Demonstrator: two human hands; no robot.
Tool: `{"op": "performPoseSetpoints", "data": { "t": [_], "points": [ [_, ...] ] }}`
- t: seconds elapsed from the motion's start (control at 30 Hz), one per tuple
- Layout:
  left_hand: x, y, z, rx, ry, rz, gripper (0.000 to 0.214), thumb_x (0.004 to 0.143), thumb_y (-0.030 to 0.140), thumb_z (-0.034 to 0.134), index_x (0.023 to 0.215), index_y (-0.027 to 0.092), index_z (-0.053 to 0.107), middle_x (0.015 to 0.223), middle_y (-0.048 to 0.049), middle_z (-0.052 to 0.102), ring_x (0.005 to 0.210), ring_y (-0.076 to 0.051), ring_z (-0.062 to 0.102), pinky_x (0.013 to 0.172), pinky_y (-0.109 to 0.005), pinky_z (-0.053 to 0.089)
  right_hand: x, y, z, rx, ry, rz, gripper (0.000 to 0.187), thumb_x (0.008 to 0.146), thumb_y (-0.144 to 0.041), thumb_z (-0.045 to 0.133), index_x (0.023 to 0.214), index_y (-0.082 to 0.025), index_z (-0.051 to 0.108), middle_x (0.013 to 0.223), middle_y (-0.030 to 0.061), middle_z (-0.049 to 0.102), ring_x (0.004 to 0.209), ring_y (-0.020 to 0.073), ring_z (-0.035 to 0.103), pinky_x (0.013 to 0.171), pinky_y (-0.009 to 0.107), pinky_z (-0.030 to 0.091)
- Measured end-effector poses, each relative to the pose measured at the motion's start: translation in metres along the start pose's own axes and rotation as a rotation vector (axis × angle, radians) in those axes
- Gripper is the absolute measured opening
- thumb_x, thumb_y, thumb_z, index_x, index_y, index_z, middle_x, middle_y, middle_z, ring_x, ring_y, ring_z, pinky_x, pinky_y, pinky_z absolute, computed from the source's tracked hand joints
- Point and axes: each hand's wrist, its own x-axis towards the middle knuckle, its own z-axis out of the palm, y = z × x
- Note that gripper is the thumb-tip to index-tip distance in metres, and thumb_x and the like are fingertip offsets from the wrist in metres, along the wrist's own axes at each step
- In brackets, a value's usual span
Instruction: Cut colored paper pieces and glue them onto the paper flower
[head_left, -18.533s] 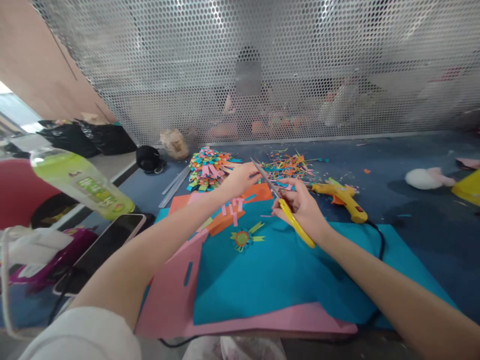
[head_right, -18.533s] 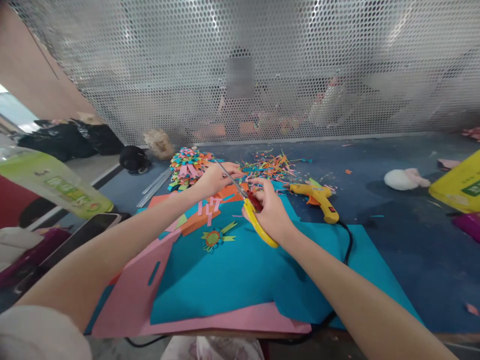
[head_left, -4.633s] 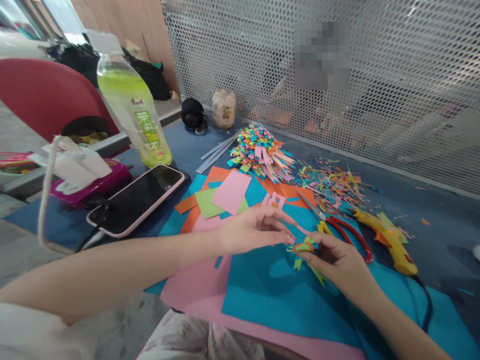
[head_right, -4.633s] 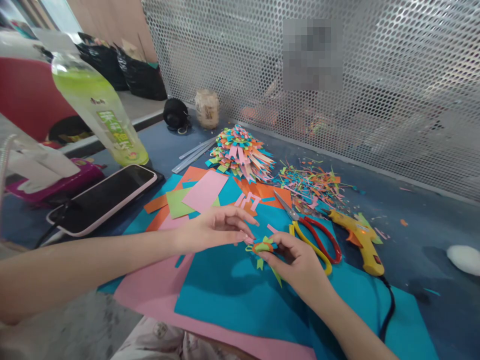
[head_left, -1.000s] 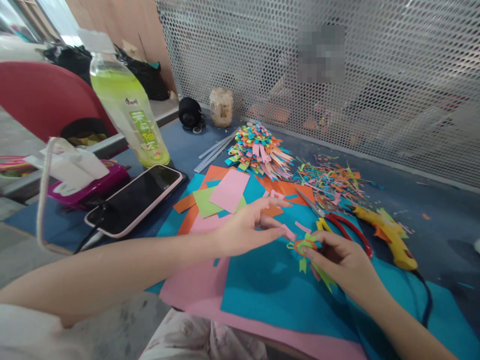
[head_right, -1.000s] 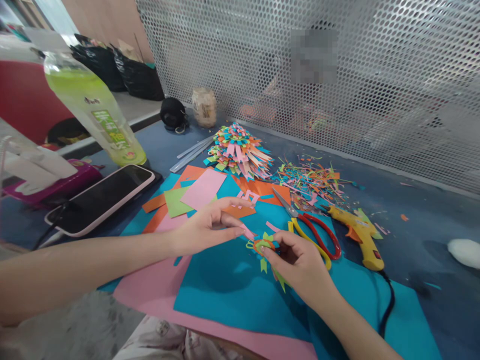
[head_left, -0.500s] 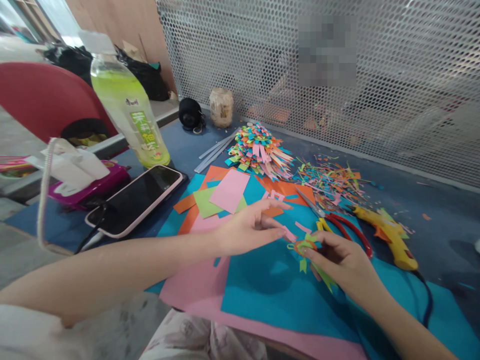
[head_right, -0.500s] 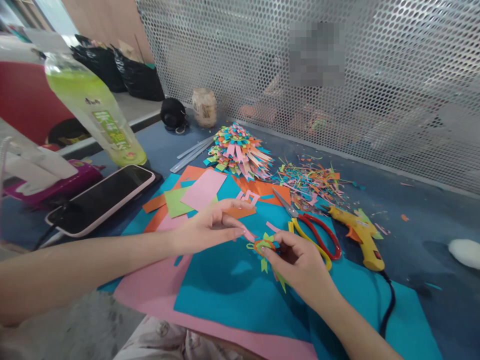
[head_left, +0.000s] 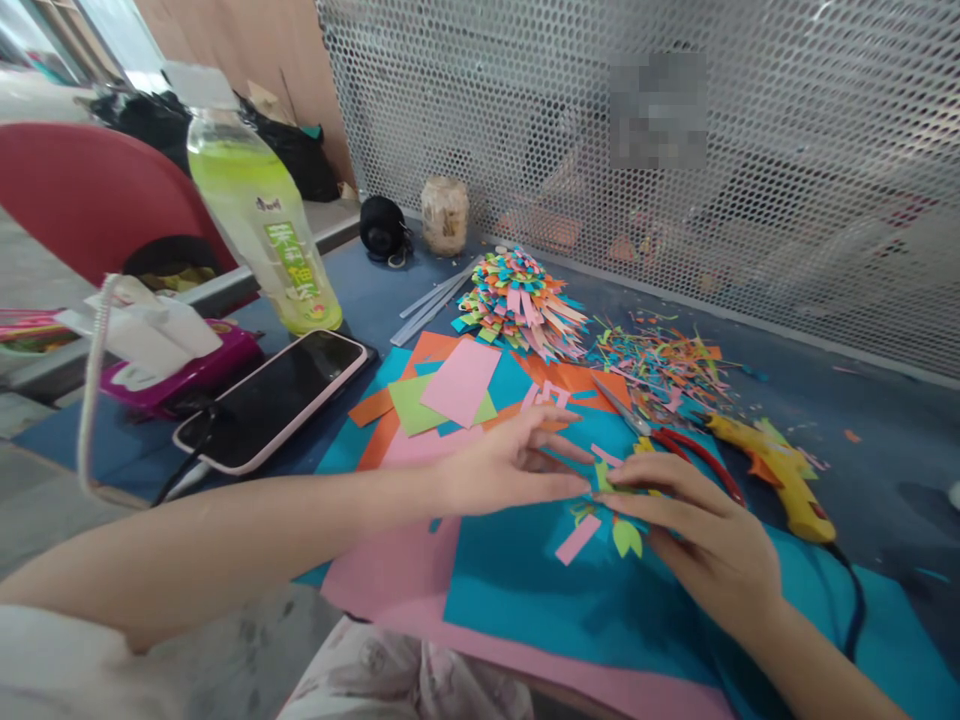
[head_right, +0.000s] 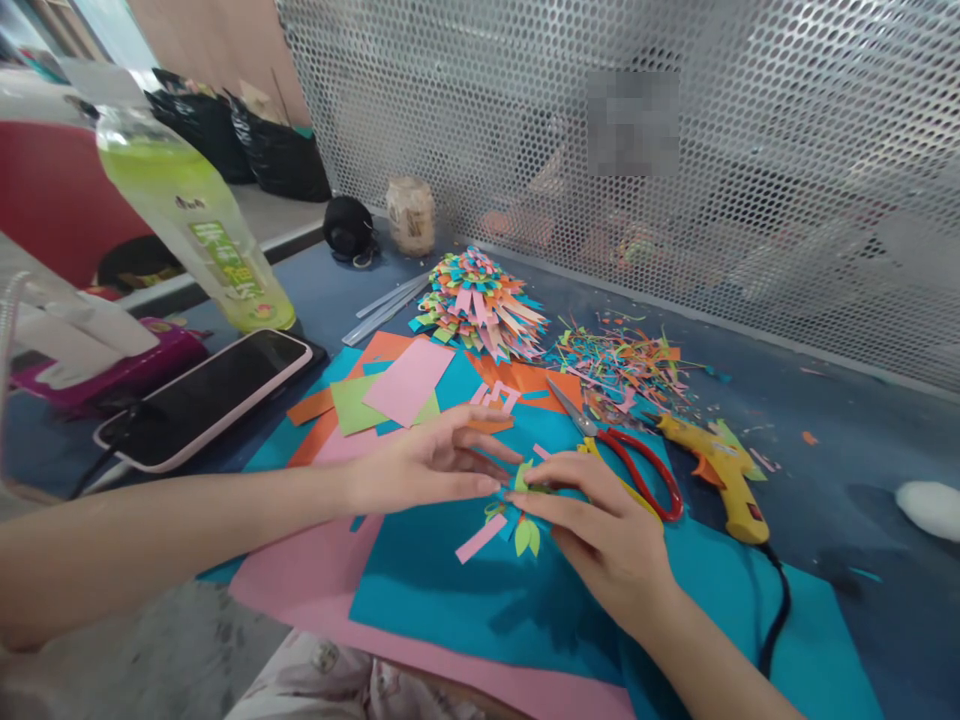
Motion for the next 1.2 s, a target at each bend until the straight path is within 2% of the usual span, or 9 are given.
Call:
{"op": "performPoseSetpoints", "data": {
  "t": [0.13, 0.3, 0.57, 0.7, 0.87, 0.93, 1.0, 1.07, 1.2],
  "points": [
    [-0.001, -0.003, 0.000, -0.032, -0.050, -0.088, 0.066, 0.065, 0.012, 0.073, 0.120, 0.023, 0.039, 0.106, -0.0067, 0.055, 0.083, -0.013, 0.062, 0.076, -0.033, 0.049, -0.004, 0.001, 0.002, -0.095, -0.013, -0.029, 0.033, 0.082, -0.008, 0.047, 0.096, -0.030, 0.067, 0.103, 0.0043, 0.064, 0.100, 0.0188, 0.058, 0.087, 0.039, 0.048],
    [-0.002, 0.002, 0.001, 0.067, -0.094, -0.176, 0.068, 0.062, 0.014, 0.075, 0.119, 0.021, 0.041, 0.075, 0.0035, 0.058, 0.069, -0.010, 0.062, 0.069, -0.028, 0.048, -0.005, 0.004, 0.002, -0.181, -0.022, -0.036, 0.033, 0.081, -0.010, 0.049, 0.094, -0.033, 0.069, 0.114, 0.0038, 0.058, 0.104, 0.0229, 0.054, 0.087, 0.045, 0.047],
    [0.000, 0.000, -0.001, 0.023, -0.118, -0.177, 0.066, 0.060, 0.013, 0.076, 0.117, 0.020, 0.045, 0.074, 0.0038, 0.061, 0.068, -0.010, 0.064, 0.068, -0.026, 0.049, -0.009, 0.011, 0.003, -0.148, -0.084, -0.036, 0.038, 0.080, -0.009, 0.049, 0.100, -0.034, 0.068, 0.133, 0.0026, 0.045, 0.111, 0.0260, 0.046, 0.087, 0.048, 0.044],
    [0.001, -0.002, -0.002, 0.006, -0.143, -0.156, 0.050, 0.067, 0.014, 0.072, 0.112, 0.019, 0.050, 0.071, 0.0037, 0.064, 0.069, -0.009, 0.065, 0.070, -0.024, 0.049, -0.010, 0.009, 0.005, -0.134, -0.070, -0.004, 0.040, 0.080, -0.007, 0.047, 0.099, -0.036, 0.067, 0.141, -0.0011, 0.037, 0.113, 0.0268, 0.044, 0.089, 0.049, 0.041],
    [0.002, -0.003, -0.002, -0.028, -0.048, -0.173, 0.047, 0.063, 0.016, 0.075, 0.104, 0.016, 0.053, 0.070, 0.0026, 0.066, 0.067, -0.010, 0.065, 0.069, -0.024, 0.049, -0.005, 0.008, -0.002, -0.251, -0.045, 0.024, 0.049, 0.081, -0.013, 0.052, 0.126, -0.032, 0.048, 0.141, 0.0072, 0.036, 0.120, 0.0284, 0.041, 0.094, 0.047, 0.038],
    [0.003, -0.002, -0.003, -0.021, 0.032, -0.154, 0.048, 0.061, 0.017, 0.077, 0.102, 0.015, 0.053, 0.069, 0.0025, 0.067, 0.067, -0.011, 0.066, 0.069, -0.025, 0.048, -0.003, 0.014, -0.009, -0.377, 0.060, 0.134, 0.053, 0.081, -0.022, 0.056, 0.131, -0.025, 0.041, 0.132, 0.0124, 0.046, 0.119, 0.0277, 0.044, 0.097, 0.045, 0.037],
    [0.005, 0.000, -0.004, -0.010, 0.102, -0.116, 0.050, 0.060, 0.017, 0.078, 0.103, 0.015, 0.053, 0.066, 0.0035, 0.066, 0.067, -0.012, 0.066, 0.070, -0.025, 0.048, -0.004, 0.025, -0.019, -0.621, 0.129, 0.266, 0.045, 0.082, -0.029, 0.055, 0.125, -0.020, 0.048, 0.129, 0.0144, 0.049, 0.117, 0.0278, 0.046, 0.101, 0.044, 0.033],
    [0.007, 0.004, -0.005, -0.009, 0.158, -0.079, 0.051, 0.058, 0.017, 0.078, 0.103, 0.015, 0.054, 0.062, 0.0048, 0.065, 0.064, -0.011, 0.065, 0.069, -0.024, 0.048, -0.009, 0.042, -0.031, -0.913, 0.170, 0.515, 0.048, 0.083, -0.043, 0.046, 0.122, -0.014, 0.051, 0.128, 0.0192, 0.048, 0.118, 0.0336, 0.044, 0.101, 0.049, 0.031],
    [0.009, 0.009, -0.007, -0.040, 0.265, -0.059, 0.045, 0.056, 0.021, 0.080, 0.093, 0.015, 0.056, 0.065, 0.0032, 0.067, 0.061, -0.009, 0.064, 0.064, -0.021, 0.046, -0.032, 0.083, -0.055, -1.080, -0.164, 1.342, 0.082, 0.078, -0.067, 0.026, 0.115, -0.001, 0.056, 0.111, 0.0319, 0.054, 0.107, 0.0476, 0.049, 0.080, 0.056, 0.044]
  ]
}}
